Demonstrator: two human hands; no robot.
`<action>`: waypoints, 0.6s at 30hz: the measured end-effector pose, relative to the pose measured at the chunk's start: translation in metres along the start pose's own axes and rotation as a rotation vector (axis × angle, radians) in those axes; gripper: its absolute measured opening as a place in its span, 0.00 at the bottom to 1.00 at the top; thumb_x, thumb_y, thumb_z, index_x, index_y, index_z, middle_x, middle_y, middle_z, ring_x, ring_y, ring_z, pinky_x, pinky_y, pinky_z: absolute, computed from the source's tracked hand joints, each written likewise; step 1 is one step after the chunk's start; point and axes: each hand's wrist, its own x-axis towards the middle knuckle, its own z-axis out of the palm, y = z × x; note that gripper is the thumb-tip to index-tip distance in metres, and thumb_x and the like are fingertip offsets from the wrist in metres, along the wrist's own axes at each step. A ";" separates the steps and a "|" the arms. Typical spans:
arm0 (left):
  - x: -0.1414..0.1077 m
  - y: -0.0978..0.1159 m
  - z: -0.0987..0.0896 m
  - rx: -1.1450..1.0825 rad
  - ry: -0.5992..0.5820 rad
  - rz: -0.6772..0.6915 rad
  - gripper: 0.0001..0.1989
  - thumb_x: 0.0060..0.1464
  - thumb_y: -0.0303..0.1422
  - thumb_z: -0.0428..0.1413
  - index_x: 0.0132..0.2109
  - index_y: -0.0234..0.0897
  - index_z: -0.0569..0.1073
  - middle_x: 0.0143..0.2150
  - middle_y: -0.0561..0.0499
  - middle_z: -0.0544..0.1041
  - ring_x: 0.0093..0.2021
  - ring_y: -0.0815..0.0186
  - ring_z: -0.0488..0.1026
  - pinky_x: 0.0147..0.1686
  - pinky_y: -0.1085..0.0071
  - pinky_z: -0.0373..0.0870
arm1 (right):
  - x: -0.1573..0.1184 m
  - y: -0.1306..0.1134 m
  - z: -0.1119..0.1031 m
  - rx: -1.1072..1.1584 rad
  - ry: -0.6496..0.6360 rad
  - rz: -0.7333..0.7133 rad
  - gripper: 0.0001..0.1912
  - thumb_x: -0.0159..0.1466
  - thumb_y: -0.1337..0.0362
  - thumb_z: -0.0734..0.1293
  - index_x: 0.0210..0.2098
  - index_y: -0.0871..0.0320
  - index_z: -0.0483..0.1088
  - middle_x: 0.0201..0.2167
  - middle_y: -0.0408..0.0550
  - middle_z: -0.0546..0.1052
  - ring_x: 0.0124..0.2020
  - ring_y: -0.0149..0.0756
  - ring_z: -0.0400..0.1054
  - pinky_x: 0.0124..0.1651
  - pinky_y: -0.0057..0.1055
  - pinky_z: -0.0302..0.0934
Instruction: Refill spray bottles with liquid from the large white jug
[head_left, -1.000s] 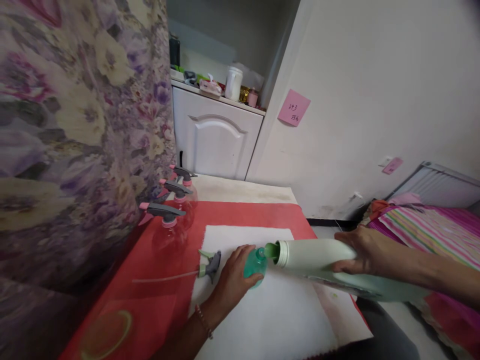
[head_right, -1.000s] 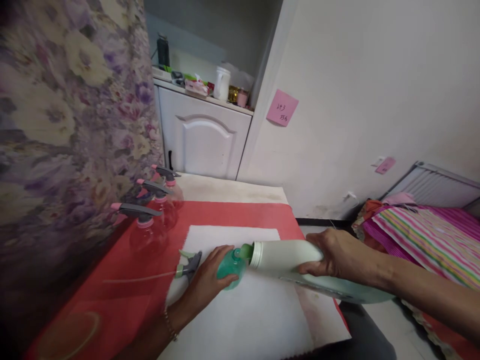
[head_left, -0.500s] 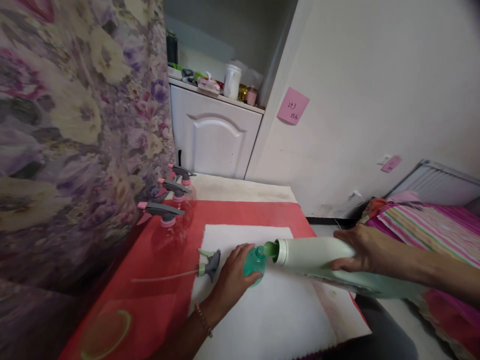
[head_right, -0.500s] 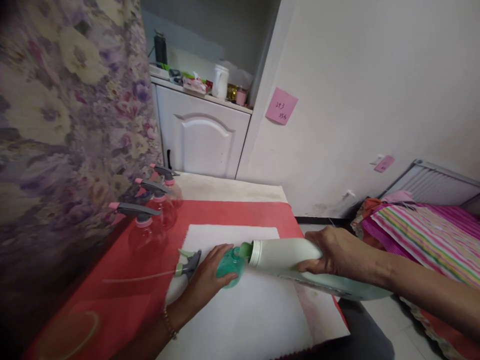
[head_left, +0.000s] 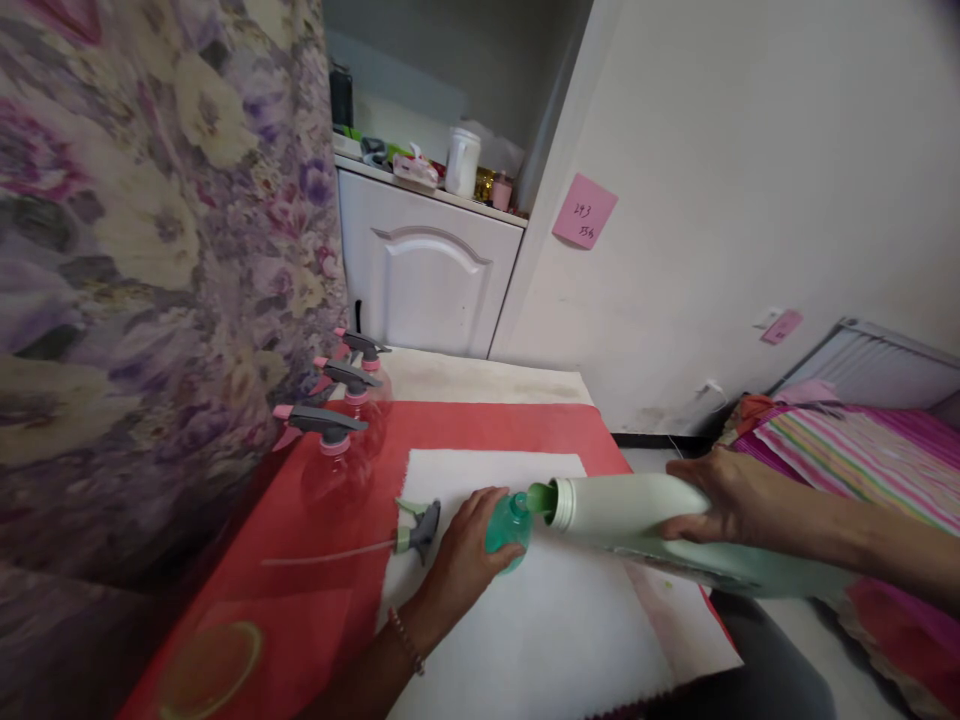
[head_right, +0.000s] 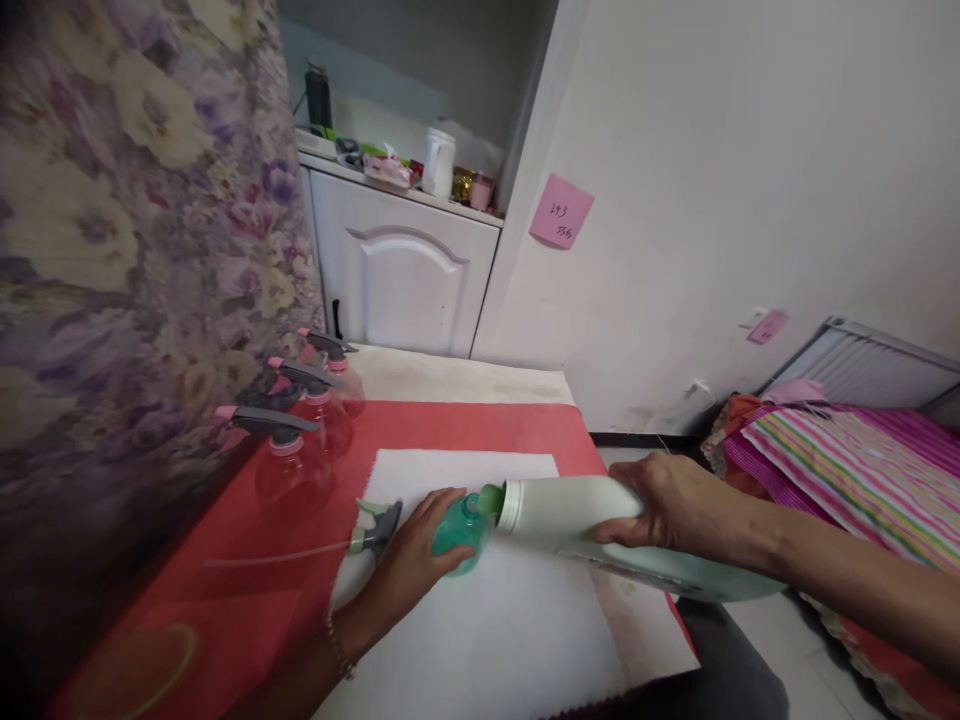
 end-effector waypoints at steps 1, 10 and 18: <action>0.000 0.001 0.000 0.003 -0.004 -0.002 0.29 0.46 0.28 0.59 0.58 0.40 0.66 0.59 0.46 0.70 0.61 0.59 0.64 0.62 0.60 0.60 | 0.000 0.001 0.000 -0.001 0.001 0.000 0.21 0.58 0.44 0.68 0.29 0.57 0.67 0.21 0.40 0.71 0.21 0.30 0.64 0.24 0.26 0.49; 0.000 -0.004 0.002 -0.009 0.005 0.022 0.29 0.47 0.27 0.59 0.58 0.41 0.65 0.59 0.46 0.69 0.61 0.59 0.63 0.63 0.59 0.59 | -0.001 0.000 -0.001 0.009 -0.010 0.001 0.20 0.59 0.45 0.67 0.30 0.57 0.68 0.22 0.41 0.72 0.22 0.31 0.65 0.24 0.26 0.50; 0.002 -0.005 0.003 -0.015 0.021 0.033 0.29 0.46 0.28 0.60 0.57 0.42 0.66 0.58 0.46 0.70 0.60 0.58 0.65 0.62 0.57 0.61 | -0.003 -0.006 -0.005 0.006 -0.025 0.027 0.26 0.58 0.39 0.64 0.30 0.58 0.67 0.23 0.43 0.70 0.23 0.33 0.65 0.25 0.27 0.51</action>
